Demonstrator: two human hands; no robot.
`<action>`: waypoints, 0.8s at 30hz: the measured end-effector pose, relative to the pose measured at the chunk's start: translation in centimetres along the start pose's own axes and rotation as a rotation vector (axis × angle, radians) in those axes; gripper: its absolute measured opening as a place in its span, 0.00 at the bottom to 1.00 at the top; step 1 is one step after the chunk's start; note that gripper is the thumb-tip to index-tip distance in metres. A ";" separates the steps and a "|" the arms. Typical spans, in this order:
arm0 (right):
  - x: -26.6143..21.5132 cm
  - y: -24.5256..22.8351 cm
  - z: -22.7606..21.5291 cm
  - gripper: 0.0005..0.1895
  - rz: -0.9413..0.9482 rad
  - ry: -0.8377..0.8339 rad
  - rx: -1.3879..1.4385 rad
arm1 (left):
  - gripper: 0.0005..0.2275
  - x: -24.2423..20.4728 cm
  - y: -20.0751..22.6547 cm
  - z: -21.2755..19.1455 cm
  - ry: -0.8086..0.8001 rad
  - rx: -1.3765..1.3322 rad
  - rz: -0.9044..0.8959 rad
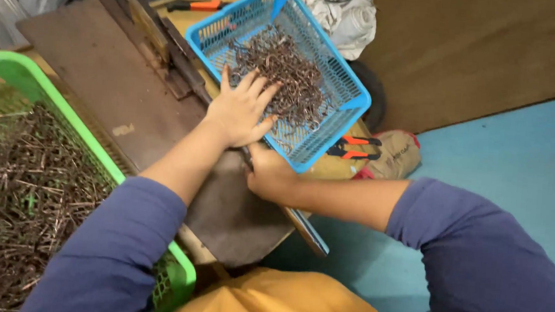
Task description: A person manually bends metal rods into hooks using a specialized bending jig on a workbench.
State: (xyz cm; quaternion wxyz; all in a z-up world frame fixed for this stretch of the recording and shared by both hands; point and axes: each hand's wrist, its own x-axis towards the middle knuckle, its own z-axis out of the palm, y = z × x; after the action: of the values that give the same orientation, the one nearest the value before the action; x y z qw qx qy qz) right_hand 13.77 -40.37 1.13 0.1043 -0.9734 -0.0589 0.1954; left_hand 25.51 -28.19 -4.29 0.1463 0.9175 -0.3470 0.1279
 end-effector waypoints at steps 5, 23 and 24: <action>0.1 -0.2 0.1 0.21 0.029 -0.026 0.038 | 0.34 0.3 0.0 0.7 0.004 -0.005 -0.012; 2.1 2.3 3.1 0.19 -0.078 0.041 0.106 | 0.33 0.4 -0.1 3.0 0.131 -0.011 -0.025; 2.1 2.4 3.0 0.19 -0.091 0.038 0.118 | 0.33 0.4 0.0 2.9 0.120 -0.011 -0.036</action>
State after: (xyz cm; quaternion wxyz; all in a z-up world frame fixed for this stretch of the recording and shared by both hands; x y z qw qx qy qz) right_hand 14.73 -41.81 -2.91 0.1716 -0.9654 -0.0895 0.1750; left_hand 26.21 -29.43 -6.89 0.1740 0.9135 -0.3218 0.1780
